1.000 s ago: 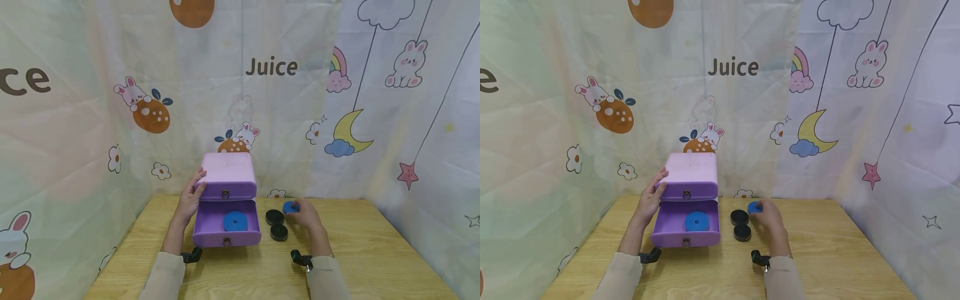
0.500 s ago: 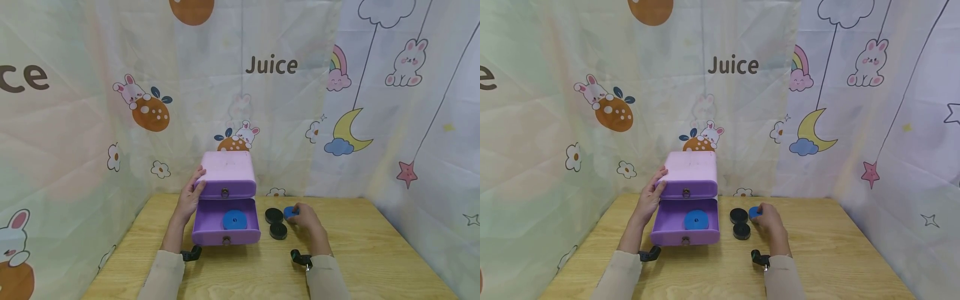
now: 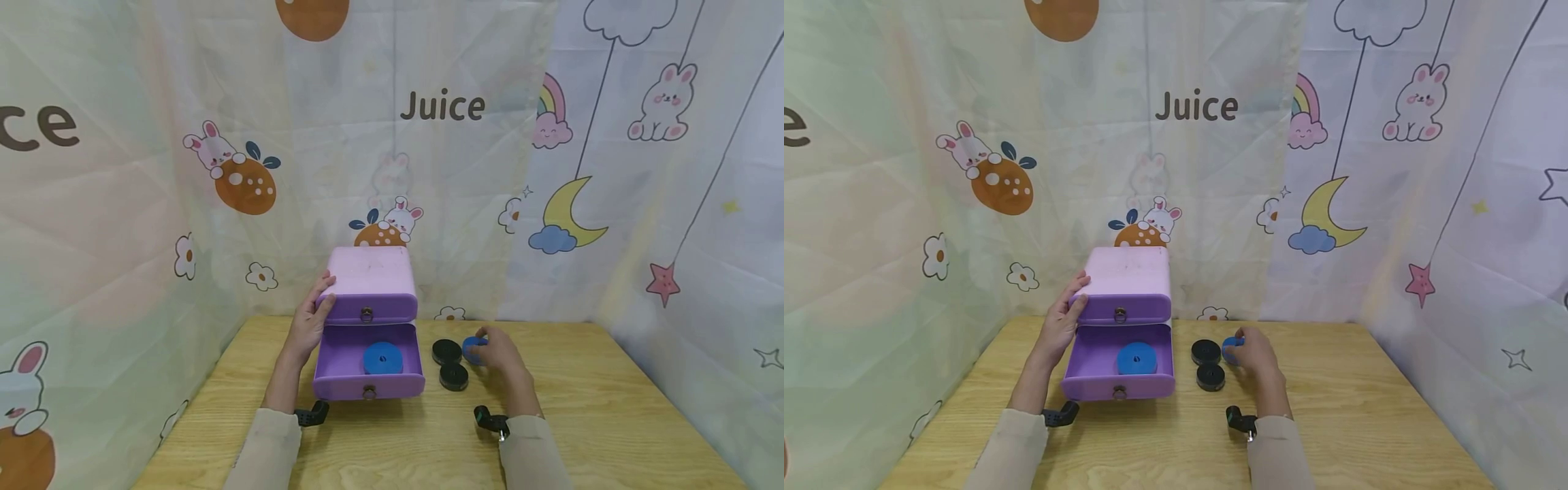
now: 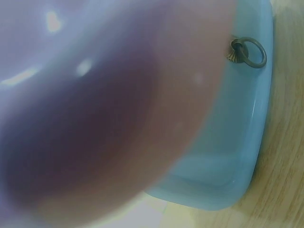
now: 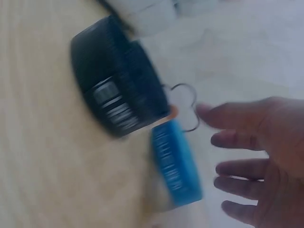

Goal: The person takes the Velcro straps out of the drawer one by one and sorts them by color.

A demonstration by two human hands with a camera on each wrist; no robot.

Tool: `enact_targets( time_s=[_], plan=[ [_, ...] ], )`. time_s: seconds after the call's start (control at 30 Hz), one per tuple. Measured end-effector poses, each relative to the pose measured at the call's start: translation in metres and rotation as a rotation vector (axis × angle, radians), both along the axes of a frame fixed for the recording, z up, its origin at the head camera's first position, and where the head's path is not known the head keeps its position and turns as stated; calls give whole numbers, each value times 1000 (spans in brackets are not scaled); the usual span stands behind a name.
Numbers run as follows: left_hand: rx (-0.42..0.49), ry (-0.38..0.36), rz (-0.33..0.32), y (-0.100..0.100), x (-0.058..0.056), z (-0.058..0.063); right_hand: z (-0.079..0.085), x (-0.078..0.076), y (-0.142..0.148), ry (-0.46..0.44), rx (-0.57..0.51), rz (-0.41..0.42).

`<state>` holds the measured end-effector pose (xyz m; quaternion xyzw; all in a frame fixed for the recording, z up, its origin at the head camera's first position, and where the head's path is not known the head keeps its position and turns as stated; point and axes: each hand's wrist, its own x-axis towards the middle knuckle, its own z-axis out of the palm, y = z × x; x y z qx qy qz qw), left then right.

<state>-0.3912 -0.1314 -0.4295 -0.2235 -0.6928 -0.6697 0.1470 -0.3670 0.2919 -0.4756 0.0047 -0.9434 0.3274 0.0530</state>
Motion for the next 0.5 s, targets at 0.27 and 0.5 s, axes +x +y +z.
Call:
enact_targets(
  time_s=[0.27, 0.5],
  plan=[
    [0, 0, -1, 1, 0, 3, 50, 15, -14, 171, -132, 46],
    [-9, -4, 14, 1, 0, 1, 81, 33, -32, 289, -200, 144]
  ],
)
